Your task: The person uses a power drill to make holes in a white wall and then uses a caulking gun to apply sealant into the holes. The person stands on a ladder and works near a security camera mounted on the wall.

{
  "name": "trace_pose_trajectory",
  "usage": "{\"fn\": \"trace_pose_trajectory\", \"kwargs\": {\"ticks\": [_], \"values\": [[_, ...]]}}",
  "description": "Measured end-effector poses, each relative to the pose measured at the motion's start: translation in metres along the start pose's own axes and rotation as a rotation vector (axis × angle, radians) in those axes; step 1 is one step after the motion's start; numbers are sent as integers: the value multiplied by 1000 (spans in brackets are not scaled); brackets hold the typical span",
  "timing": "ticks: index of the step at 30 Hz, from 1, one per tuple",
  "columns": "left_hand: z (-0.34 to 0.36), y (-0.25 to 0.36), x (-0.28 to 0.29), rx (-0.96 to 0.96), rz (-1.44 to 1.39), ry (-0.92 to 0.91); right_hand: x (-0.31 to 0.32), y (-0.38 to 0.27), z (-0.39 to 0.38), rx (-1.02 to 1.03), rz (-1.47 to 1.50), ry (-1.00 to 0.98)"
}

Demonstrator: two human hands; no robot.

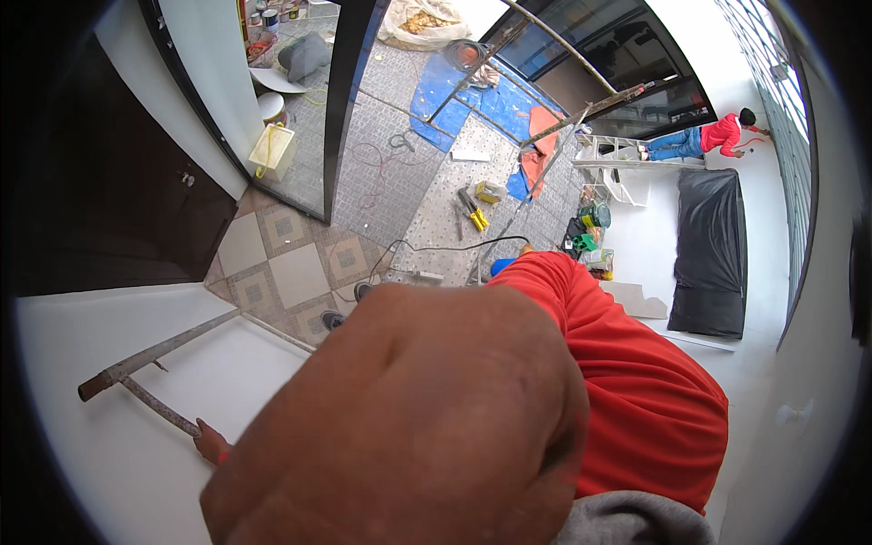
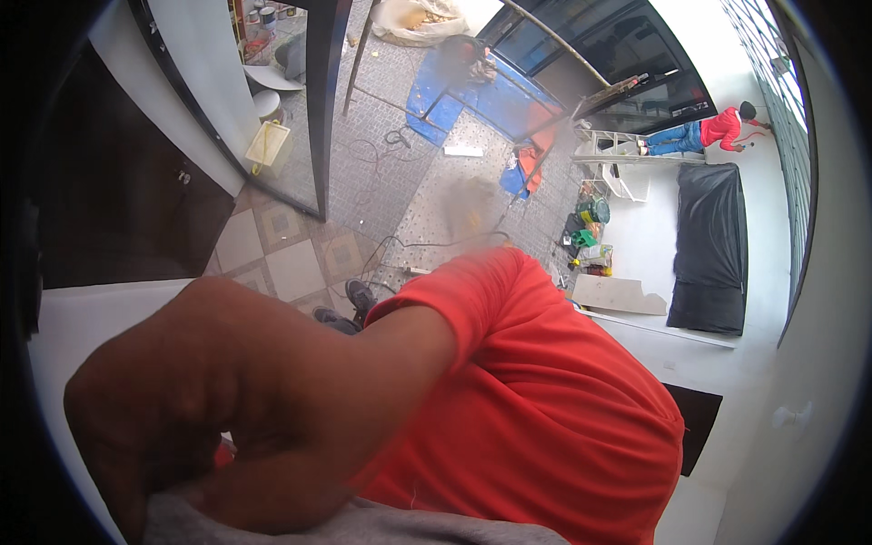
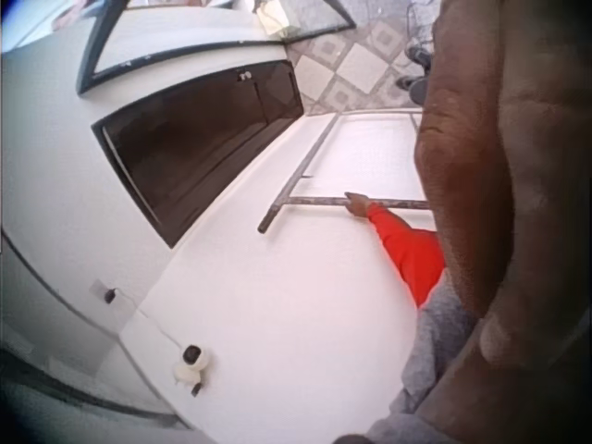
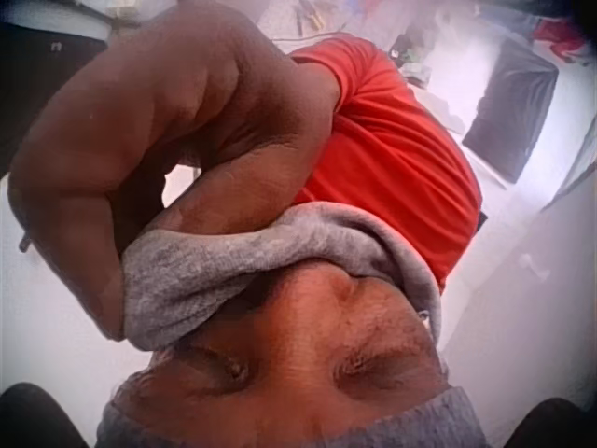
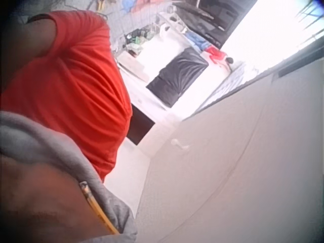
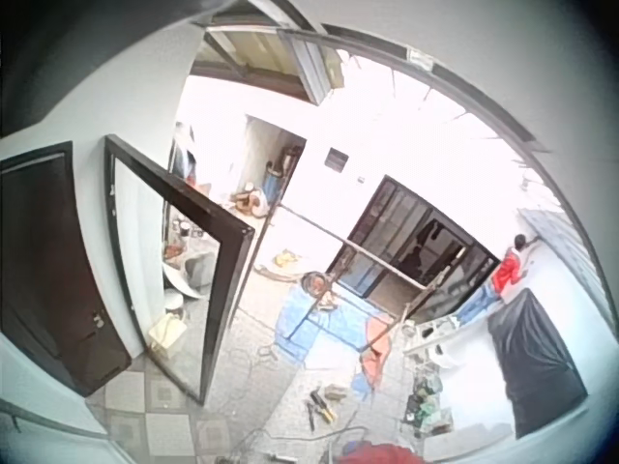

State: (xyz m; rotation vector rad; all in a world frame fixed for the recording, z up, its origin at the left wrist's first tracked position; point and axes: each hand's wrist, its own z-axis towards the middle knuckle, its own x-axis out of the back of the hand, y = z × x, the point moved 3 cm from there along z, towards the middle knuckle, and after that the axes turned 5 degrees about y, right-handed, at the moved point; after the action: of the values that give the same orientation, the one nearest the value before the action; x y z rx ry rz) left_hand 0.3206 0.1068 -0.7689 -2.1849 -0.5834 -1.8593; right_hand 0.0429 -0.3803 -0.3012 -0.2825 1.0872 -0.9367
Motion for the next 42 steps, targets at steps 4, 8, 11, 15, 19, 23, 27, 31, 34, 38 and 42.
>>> {"fn": "trace_pose_trajectory", "kwargs": {"ticks": [4, 8, 11, 15, 19, 23, 27, 31, 34, 38, 42], "values": [[-6, 3, 4, 29, 11, -34, -3, -3, -11, 66, 170, -28], [-6, 5, 2, -9, 22, -6, -11, 1, -8, 166, 318, -76], [-6, 5, 1, -35, -1, -21, -8, 2, -8, 221, 375, -116], [-14, 9, 6, -83, -108, -21, -1, 1, -14, 273, 407, -196], [-17, 14, 14, -121, -89, -28, 7, 3, -15, 224, 218, -362], [-11, 13, 11, -147, 16, -88, -8, 6, -15, 240, 319, -214], [-5, 4, 6, -33, -7, 21, -28, -10, -25, 303, 448, -116], [-11, 10, 6, -114, -28, 16, -28, -27, -26, 350, 432, -185], [-17, 16, 12, -125, -44, -49, -19, -38, -25, 326, 414, -438], [-19, 18, 17, -125, -37, -67, 6, -49, -28, 125, 266, -222], [-17, 12, 12, 10, -98, -58, 7, -27, -26, 8, 274, 242]]}}
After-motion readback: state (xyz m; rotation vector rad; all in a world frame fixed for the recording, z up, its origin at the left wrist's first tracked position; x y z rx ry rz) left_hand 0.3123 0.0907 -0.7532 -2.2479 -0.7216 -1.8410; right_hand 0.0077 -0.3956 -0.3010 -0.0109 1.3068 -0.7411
